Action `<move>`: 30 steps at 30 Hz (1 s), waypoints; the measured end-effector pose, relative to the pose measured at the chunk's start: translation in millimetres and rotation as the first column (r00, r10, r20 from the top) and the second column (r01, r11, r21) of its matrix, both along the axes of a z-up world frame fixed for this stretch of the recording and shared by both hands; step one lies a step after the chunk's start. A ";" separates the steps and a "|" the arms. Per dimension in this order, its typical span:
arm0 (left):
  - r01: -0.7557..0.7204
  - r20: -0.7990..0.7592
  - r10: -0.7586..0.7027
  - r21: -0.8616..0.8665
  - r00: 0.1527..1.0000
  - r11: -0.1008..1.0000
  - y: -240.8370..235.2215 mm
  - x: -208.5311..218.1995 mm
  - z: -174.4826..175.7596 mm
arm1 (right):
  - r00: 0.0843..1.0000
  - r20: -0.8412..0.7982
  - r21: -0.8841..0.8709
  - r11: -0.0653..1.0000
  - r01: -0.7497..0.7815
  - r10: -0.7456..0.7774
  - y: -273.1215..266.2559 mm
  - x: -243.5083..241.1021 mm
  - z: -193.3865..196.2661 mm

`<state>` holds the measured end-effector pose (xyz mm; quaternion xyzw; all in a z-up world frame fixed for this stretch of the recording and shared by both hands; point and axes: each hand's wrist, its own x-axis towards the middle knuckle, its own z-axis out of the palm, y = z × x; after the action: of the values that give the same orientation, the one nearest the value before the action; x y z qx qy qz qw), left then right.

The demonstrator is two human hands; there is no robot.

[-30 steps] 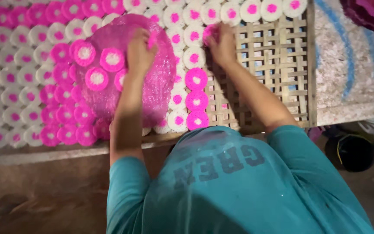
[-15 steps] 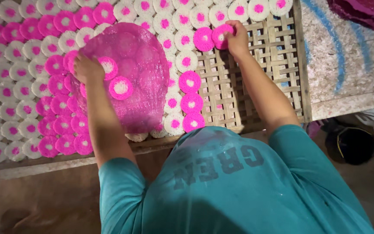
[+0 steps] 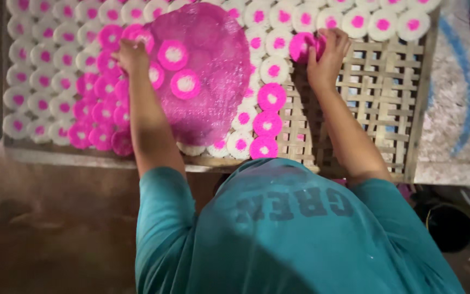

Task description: The person arranges white and pink circular discs on woven drying racks. They pick up a pink tray holding the discs, place the discs one by one onto the rack in rows, and then return the tray to the side. The process is repeated across multiple racks.

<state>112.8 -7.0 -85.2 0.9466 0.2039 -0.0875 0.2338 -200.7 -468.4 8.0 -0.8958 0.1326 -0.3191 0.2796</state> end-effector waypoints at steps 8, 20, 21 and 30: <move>0.134 0.330 0.025 -0.450 0.944 0.883 -54.2 -17.9 59.7 | 0.957 -0.058 0.404 0.884 -0.236 0.283 75.4 6.3 17.2; 0.882 0.529 -0.755 0.024 0.388 0.471 -174.2 -196.1 131.1 | 0.997 0.081 0.982 -0.170 -0.078 0.009 3.4 21.2 -51.0; 0.826 0.530 -0.700 -0.004 0.479 0.563 -155.4 -186.0 128.6 | 0.996 0.080 0.997 0.011 -0.080 -0.050 -24.5 12.7 -55.1; 0.538 0.052 -0.566 0.247 0.823 0.806 -58.3 -131.3 102.4 | 0.984 -0.085 0.439 0.880 0.180 -0.159 -131.1 -29.8 -70.0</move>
<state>-18.4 -65.4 17.2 0.9884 -0.0869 -0.0701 0.1032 -230.5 -599.6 -62.0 -0.8001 0.2864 -0.2826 0.4449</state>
